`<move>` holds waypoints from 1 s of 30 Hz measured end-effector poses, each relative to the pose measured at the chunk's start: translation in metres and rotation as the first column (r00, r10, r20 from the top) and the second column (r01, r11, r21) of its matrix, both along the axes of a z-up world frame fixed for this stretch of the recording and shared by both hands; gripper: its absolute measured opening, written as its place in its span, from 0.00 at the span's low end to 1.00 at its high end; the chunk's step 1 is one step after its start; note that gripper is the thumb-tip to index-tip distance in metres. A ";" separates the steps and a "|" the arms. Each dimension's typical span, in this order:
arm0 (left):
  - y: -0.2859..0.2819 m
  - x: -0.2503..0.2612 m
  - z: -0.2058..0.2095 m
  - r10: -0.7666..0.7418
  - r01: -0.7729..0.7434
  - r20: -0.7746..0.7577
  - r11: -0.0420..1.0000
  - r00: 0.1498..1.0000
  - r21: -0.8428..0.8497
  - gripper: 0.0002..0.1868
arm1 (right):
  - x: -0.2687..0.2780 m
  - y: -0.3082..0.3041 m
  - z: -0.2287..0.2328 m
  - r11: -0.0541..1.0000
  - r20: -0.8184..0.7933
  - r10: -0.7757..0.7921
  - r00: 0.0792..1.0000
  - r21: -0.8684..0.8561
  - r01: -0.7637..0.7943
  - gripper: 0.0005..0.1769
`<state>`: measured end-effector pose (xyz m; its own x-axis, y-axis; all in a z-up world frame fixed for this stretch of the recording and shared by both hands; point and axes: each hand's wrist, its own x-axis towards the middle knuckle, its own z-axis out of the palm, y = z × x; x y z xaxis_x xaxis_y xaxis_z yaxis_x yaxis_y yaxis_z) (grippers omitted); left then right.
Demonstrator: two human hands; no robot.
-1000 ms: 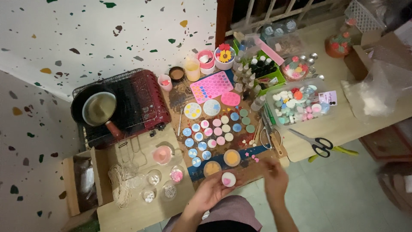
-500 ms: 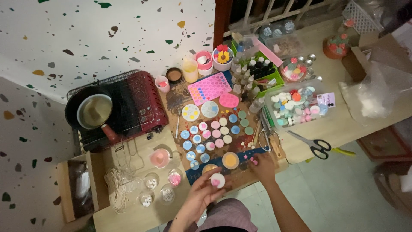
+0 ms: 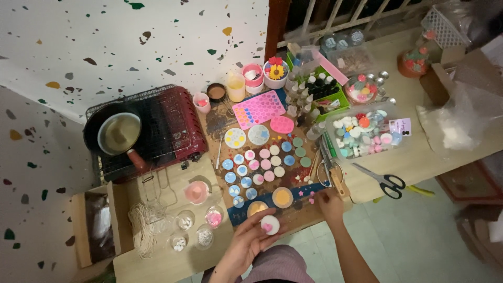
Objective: Smooth the tops of small decorative candles using a heat gun.
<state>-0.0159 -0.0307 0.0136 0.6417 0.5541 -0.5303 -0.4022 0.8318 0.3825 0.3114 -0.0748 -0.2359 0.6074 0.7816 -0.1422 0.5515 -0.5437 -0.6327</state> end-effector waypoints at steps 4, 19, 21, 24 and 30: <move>0.003 0.004 0.011 0.007 -0.008 -0.017 0.998 1.000 -0.063 0.33 | -0.018 -0.008 0.012 0.981 0.131 0.184 0.974 0.030 -0.190 0.17; -0.004 0.002 0.002 0.019 -0.024 0.166 0.999 0.986 0.025 0.35 | -0.037 0.025 -0.011 0.937 0.362 0.329 0.872 -0.011 -0.349 0.14; -0.006 0.001 0.005 0.027 -0.042 0.184 0.996 0.983 0.081 0.35 | -0.038 0.027 -0.015 0.931 0.359 0.334 0.872 0.022 -0.365 0.11; -0.005 0.000 0.015 0.006 -0.023 0.185 0.996 0.983 0.087 0.36 | -0.038 0.030 -0.018 0.932 0.386 0.357 0.851 -0.085 -0.353 0.14; -0.002 0.002 0.027 -0.010 0.006 0.044 0.997 0.999 0.072 0.33 | -0.052 0.039 0.059 0.981 -0.221 0.194 0.956 0.017 -0.195 0.19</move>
